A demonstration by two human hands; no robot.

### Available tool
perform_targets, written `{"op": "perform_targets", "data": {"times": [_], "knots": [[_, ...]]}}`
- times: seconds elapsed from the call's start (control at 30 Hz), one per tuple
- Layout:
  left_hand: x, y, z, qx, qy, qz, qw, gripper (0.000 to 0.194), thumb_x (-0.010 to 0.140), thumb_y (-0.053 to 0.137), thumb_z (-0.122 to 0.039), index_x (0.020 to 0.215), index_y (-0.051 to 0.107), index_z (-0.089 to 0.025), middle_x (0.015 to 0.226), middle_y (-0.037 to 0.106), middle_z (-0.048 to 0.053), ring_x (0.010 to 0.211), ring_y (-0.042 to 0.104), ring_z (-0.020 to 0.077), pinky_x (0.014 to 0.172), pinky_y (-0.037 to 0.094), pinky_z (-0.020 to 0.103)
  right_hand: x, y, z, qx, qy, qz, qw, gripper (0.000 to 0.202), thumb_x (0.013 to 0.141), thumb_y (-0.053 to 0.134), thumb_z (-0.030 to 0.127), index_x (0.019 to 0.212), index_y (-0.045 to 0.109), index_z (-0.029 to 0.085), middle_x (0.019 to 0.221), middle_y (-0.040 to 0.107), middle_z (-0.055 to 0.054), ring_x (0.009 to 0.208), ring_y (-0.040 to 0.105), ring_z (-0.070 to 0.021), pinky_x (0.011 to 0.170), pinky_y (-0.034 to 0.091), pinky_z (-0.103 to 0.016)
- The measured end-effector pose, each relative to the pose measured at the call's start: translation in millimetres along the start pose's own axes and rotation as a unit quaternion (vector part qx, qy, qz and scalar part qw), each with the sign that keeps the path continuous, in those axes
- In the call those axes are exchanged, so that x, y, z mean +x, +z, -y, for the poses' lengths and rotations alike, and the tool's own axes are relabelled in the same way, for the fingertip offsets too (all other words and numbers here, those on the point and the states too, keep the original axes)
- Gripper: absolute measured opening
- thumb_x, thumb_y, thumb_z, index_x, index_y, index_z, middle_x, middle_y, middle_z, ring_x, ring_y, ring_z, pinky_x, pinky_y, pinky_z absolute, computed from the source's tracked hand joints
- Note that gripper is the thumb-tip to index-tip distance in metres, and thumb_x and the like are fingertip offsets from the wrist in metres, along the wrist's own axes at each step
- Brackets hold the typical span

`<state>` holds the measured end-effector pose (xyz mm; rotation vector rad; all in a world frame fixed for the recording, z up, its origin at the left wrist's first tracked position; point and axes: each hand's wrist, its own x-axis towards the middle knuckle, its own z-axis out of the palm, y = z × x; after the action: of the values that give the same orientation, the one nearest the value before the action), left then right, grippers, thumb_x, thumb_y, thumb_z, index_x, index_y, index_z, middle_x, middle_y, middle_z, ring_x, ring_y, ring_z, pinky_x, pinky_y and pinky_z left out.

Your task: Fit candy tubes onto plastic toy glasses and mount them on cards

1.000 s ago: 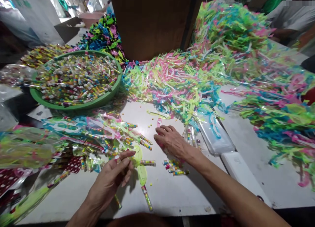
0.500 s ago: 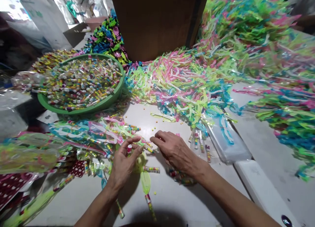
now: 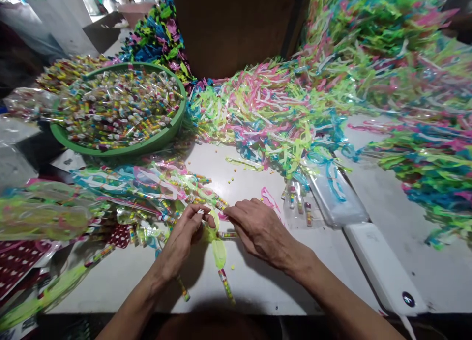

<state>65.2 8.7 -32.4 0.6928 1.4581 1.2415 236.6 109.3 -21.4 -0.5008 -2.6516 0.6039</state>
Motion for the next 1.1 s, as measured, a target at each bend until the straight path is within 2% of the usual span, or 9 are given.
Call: {"op": "perform_targets", "data": {"times": [0.07, 0.13, 0.23, 0.43, 0.53, 0.67, 0.73, 1.0, 1.1], "knots": [[-3, -2.9, 0, 0.028, 0.025, 0.033, 0.999, 0.022, 0.092, 0.052, -0.039, 0.099, 0.063, -0.021, 0.083, 0.065, 0.003, 0.07, 0.056, 0.014, 0.066, 0.043, 0.024, 1, -1, 6, 0.013, -0.015, -0.004, 1.0, 0.023, 0.099, 0.037, 0.018, 0.104, 0.06, 0.015, 0.076, 0.061, -0.006, 0.071, 0.055, -0.0199, 0.067, 0.041, -0.033], [-4, -4.2, -2, 0.066, 0.051, 0.07, 0.994, 0.02, 0.091, 0.055, -0.036, 0.102, 0.065, -0.022, 0.091, 0.067, 0.004, 0.082, 0.06, 0.0167, 0.075, 0.045, 0.026, 3, -2, 10, 0.021, -0.023, -0.003, 1.0, 0.025, 0.1, 0.038, 0.02, 0.108, 0.06, 0.015, 0.074, 0.06, -0.004, 0.07, 0.053, -0.0198, 0.069, 0.039, -0.034], [-4, -3.7, -4, 0.107, 0.065, 0.088, 0.988, 0.021, 0.09, 0.058, -0.033, 0.104, 0.069, -0.022, 0.102, 0.069, 0.006, 0.096, 0.062, 0.0202, 0.085, 0.046, 0.029, 3, -2, 11, 0.006, -0.02, 0.005, 1.0, 0.027, 0.1, 0.036, 0.019, 0.11, 0.061, 0.014, 0.075, 0.059, -0.005, 0.07, 0.053, -0.0201, 0.074, 0.037, -0.038], [-2, 2.5, -1, 0.063, 0.029, 0.078, 0.995, 0.017, 0.086, 0.063, -0.03, 0.1, 0.067, -0.021, 0.084, 0.069, 0.002, 0.081, 0.064, 0.016, 0.073, 0.048, 0.024, -5, -4, 6, -0.037, -0.014, 0.025, 0.999, 0.025, 0.097, 0.038, 0.015, 0.097, 0.063, 0.014, 0.076, 0.059, -0.005, 0.071, 0.051, -0.0202, 0.081, 0.034, -0.041], [-2, 4.6, -1, 0.091, 0.04, 0.072, 0.992, 0.013, 0.086, 0.063, -0.029, 0.093, 0.068, -0.02, 0.086, 0.069, 0.004, 0.081, 0.063, 0.0165, 0.072, 0.048, 0.024, -7, -4, 6, -0.049, -0.014, 0.03, 0.998, 0.025, 0.096, 0.039, 0.016, 0.096, 0.064, 0.015, 0.075, 0.059, -0.005, 0.071, 0.05, -0.0203, 0.082, 0.033, -0.041], [-4, 5.1, -3, 0.211, 0.09, 0.068, 0.971, 0.015, 0.089, 0.059, -0.031, 0.096, 0.066, -0.019, 0.087, 0.068, 0.004, 0.074, 0.061, 0.0156, 0.063, 0.044, 0.024, -7, -5, 10, -0.089, -0.013, 0.023, 0.996, 0.028, 0.096, 0.036, 0.015, 0.095, 0.064, 0.016, 0.073, 0.058, -0.005, 0.068, 0.048, -0.0213, 0.082, 0.033, -0.043], [-5, 4.6, -4, 0.262, 0.13, 0.075, 0.953, 0.014, 0.091, 0.055, -0.028, 0.099, 0.063, -0.019, 0.088, 0.068, 0.003, 0.074, 0.061, 0.0148, 0.064, 0.043, 0.024, -6, -5, 12, -0.111, -0.022, 0.023, 0.993, 0.028, 0.093, 0.036, 0.011, 0.094, 0.064, 0.015, 0.071, 0.057, -0.005, 0.066, 0.047, -0.0213, 0.082, 0.033, -0.042], [-7, -1.3, 4, 0.336, 0.249, 0.103, 0.902, 0.01, 0.091, 0.05, -0.019, 0.096, 0.058, -0.017, 0.084, 0.066, 0.002, 0.071, 0.061, 0.0133, 0.065, 0.042, 0.023, -8, 8, 25, -0.126, 0.011, 0.009, 0.992, 0.022, 0.079, 0.043, 0.005, 0.078, 0.062, 0.014, 0.065, 0.052, -0.004, 0.063, 0.042, -0.0206, 0.068, 0.028, -0.035], [-9, -2.5, 8, 0.355, 0.249, 0.093, 0.896, 0.009, 0.09, 0.05, -0.019, 0.095, 0.058, -0.017, 0.08, 0.065, 0.002, 0.063, 0.058, 0.0126, 0.061, 0.041, 0.024, -9, 16, 31, -0.118, 0.038, 0.011, 0.992, 0.021, 0.079, 0.042, 0.005, 0.075, 0.06, 0.014, 0.065, 0.053, -0.005, 0.063, 0.042, -0.0204, 0.068, 0.028, -0.035]]}}
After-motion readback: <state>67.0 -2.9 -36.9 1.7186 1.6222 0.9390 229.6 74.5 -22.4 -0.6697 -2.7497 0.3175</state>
